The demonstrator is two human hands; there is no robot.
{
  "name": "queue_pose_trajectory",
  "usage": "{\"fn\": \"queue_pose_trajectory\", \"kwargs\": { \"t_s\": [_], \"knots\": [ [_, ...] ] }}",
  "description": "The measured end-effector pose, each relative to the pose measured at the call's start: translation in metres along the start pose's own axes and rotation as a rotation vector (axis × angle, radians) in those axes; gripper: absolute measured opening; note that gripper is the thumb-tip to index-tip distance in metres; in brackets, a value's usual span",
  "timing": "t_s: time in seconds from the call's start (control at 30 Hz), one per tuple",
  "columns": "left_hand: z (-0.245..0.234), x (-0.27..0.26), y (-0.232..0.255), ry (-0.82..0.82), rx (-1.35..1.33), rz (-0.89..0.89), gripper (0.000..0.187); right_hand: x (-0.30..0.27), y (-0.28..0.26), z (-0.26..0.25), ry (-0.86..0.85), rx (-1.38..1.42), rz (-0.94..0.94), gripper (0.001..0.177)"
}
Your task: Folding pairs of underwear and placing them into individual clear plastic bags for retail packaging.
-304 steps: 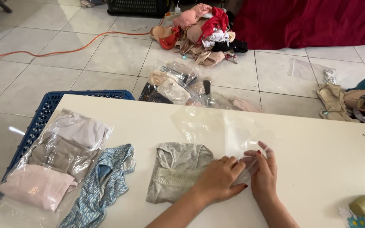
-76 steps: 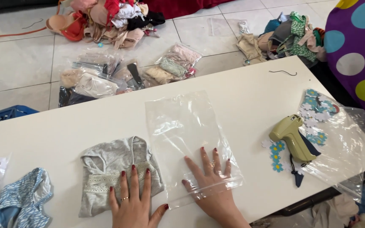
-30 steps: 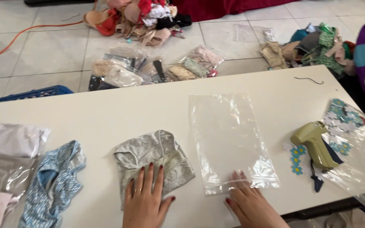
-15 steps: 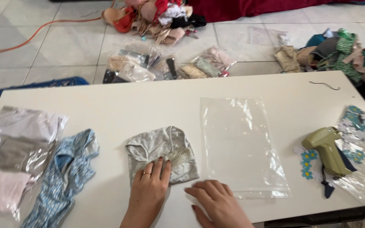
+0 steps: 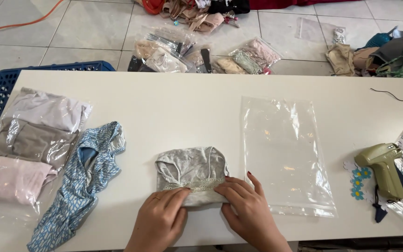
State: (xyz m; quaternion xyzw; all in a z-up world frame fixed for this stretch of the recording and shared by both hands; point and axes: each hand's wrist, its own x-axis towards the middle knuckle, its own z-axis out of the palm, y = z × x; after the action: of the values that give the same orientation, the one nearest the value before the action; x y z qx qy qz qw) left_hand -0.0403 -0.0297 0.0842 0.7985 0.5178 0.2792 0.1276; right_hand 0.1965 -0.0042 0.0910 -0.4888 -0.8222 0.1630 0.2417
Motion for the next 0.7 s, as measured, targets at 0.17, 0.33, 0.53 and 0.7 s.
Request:
{"fn": "queue_pose_trajectory", "kwargs": {
  "t_s": [0.17,0.33,0.53,0.7],
  "knots": [
    [0.001,-0.006,-0.007,0.099,-0.119,-0.069,0.045,0.007,-0.003,-0.014,0.017,0.138,0.016,0.032],
    [0.009,-0.012,-0.016,0.197,-0.301,-0.260,0.053,0.013,-0.012,-0.024,0.033,0.292,0.145,0.038],
    [0.003,0.005,-0.027,0.299,-0.424,-0.319,0.083,0.026,-0.012,-0.020,-0.002,0.359,0.305,0.040],
    [-0.006,0.015,-0.040,0.279,-0.676,-0.337,0.109,0.033,-0.011,-0.014,0.006,0.372,0.397,0.044]
  ]
}}
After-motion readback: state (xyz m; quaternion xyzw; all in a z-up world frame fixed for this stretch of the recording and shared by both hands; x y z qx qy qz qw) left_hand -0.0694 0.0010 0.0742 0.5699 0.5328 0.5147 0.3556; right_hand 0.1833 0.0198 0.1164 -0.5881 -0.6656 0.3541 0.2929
